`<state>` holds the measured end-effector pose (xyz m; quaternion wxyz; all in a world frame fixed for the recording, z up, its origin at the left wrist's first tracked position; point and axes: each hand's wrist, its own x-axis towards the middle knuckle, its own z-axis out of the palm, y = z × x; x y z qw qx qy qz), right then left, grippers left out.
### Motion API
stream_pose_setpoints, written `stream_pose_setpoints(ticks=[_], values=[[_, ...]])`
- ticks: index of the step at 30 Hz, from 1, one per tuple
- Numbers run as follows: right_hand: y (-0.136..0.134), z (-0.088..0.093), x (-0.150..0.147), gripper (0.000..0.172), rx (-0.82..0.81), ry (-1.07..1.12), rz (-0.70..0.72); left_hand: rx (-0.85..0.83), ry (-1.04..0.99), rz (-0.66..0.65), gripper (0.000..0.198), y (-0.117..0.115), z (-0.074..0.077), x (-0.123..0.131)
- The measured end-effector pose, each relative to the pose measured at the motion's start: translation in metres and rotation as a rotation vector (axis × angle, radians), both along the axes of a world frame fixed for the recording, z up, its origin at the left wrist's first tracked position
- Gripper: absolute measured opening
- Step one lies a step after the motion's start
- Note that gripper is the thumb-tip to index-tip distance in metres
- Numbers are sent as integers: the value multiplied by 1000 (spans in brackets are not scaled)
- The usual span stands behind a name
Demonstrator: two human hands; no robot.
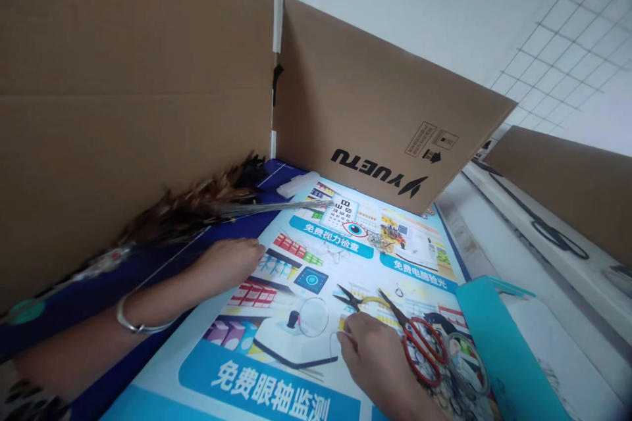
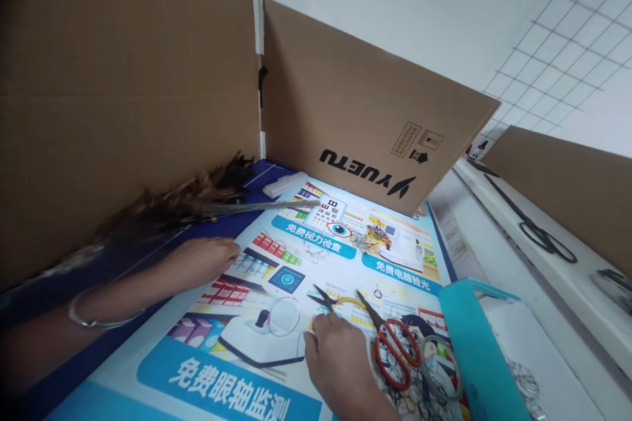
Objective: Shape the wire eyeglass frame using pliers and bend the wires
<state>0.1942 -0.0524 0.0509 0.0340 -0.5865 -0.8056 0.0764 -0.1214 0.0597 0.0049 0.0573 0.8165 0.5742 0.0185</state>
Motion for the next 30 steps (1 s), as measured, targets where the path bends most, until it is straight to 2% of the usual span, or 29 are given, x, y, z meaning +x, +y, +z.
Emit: stream_pose_setpoints(ticks=[6,10,13,16,17,19,20,22,24,28,30], values=[[-5,-4,-3,12,106,18,78,-52,-28,5,24,2,-3,-1],[-8,-7,-3,15,164,69,150,-77,-121,21,22,0,3,-3],[-9,-6,-5,18,120,168,167,-123,-230,-12,19,-5,13,1],[-9,-6,-10,18,2,391,114,-210,-365,-124,18,-18,25,15],[-9,-8,-12,16,-44,484,86,-263,-432,-178,19,-25,29,21],[-10,-12,-16,12,-130,695,-10,-510,-745,-242,18,-40,35,36],[-10,-15,-18,20,-197,817,-63,-617,-833,-249,16,-47,37,43],[-11,-20,-21,33,-347,1066,-99,-761,-920,-294,13,-62,38,58],[-12,-24,-23,37,-440,1234,-104,-862,-943,-303,14,-73,36,70],[-13,-21,-26,18,-439,1300,-166,-978,-948,-333,18,-86,29,86],[-14,-12,-24,18,-410,1237,-146,-989,-954,-343,19,-87,27,89]])
